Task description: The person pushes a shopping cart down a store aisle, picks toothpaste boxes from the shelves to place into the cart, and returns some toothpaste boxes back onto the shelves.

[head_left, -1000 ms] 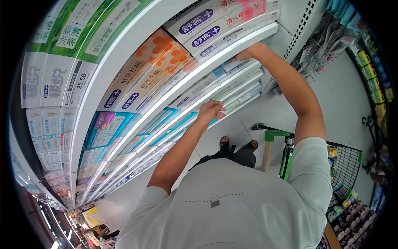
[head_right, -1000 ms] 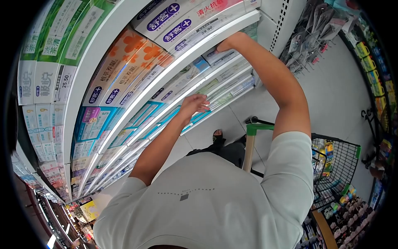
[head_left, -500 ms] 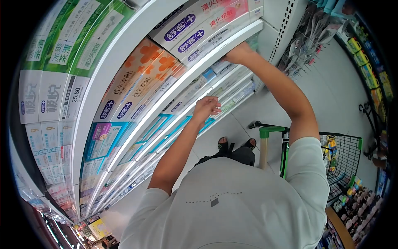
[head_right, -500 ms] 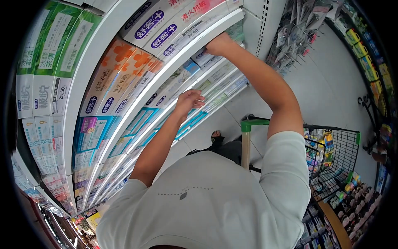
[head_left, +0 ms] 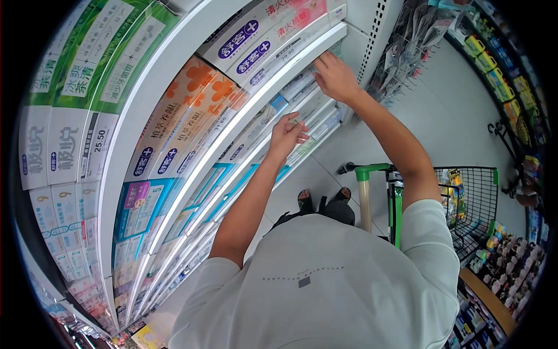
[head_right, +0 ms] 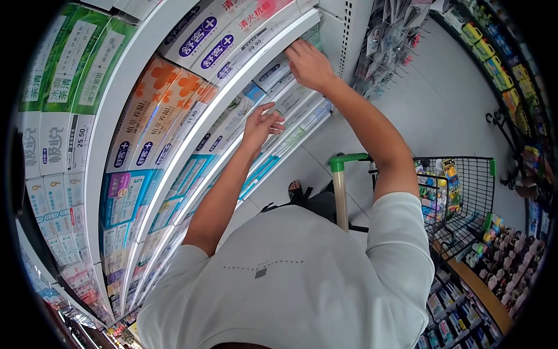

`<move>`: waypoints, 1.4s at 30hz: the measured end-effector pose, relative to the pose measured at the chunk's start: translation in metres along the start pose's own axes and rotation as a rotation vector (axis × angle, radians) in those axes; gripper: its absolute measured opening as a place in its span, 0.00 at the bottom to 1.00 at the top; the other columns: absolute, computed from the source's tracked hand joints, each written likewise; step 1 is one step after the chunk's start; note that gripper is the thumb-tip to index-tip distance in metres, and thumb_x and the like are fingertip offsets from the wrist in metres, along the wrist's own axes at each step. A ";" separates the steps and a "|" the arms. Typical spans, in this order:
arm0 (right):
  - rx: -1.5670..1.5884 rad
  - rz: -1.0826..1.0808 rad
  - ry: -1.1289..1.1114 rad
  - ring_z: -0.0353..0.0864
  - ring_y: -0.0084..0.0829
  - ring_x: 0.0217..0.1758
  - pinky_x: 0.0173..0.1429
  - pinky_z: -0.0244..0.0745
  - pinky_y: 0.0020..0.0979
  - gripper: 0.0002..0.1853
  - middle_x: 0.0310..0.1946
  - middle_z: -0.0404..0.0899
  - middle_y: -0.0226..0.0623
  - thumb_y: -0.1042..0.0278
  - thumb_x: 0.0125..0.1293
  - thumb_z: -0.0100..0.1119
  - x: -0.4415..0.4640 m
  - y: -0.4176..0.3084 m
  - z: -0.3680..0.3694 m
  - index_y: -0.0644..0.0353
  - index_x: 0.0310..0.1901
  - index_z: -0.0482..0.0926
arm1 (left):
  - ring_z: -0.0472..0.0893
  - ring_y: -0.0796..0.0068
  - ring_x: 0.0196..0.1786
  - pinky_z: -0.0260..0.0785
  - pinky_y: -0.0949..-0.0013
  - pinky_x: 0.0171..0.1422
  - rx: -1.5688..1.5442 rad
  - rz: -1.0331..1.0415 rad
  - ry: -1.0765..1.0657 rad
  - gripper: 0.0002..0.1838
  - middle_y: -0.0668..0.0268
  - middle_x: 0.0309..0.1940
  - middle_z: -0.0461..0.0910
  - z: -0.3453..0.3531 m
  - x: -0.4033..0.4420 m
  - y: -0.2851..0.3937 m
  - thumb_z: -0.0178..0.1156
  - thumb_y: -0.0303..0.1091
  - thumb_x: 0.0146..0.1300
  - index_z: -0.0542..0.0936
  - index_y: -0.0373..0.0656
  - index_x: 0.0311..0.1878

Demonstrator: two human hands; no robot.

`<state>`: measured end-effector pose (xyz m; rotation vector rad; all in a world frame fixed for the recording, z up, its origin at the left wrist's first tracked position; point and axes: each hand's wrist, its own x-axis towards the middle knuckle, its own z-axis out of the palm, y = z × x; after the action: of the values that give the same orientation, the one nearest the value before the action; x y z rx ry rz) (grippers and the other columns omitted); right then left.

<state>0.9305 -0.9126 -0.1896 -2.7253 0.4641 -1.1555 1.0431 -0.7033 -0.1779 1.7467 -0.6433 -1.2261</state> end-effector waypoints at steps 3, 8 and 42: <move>0.116 0.261 0.113 0.67 0.52 0.62 0.65 0.65 0.44 0.23 0.55 0.71 0.48 0.73 0.58 0.57 -0.011 0.005 0.006 0.65 0.56 0.68 | 0.83 0.71 0.38 0.74 0.72 0.41 -0.006 0.037 0.001 0.28 0.55 0.40 0.82 0.003 0.000 0.008 0.57 0.35 0.69 0.62 0.36 0.68; 0.392 1.010 0.110 0.69 0.51 0.65 0.68 0.64 0.40 0.32 0.60 0.71 0.54 0.70 0.54 0.60 -0.029 0.047 0.038 0.67 0.63 0.67 | 0.83 0.70 0.38 0.75 0.71 0.41 0.011 0.074 0.008 0.31 0.53 0.41 0.82 0.004 0.000 0.014 0.56 0.34 0.69 0.57 0.36 0.70; 0.705 1.265 0.007 0.75 0.44 0.60 0.63 0.68 0.33 0.30 0.56 0.76 0.53 0.70 0.56 0.61 -0.017 0.025 0.003 0.69 0.62 0.70 | 0.83 0.70 0.38 0.74 0.72 0.40 0.045 -0.001 0.045 0.29 0.53 0.42 0.82 -0.011 -0.012 -0.004 0.58 0.37 0.68 0.62 0.34 0.68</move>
<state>0.9155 -0.9299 -0.2090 -1.3281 1.2133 -0.7022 1.0488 -0.6876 -0.1747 1.8069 -0.6479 -1.1783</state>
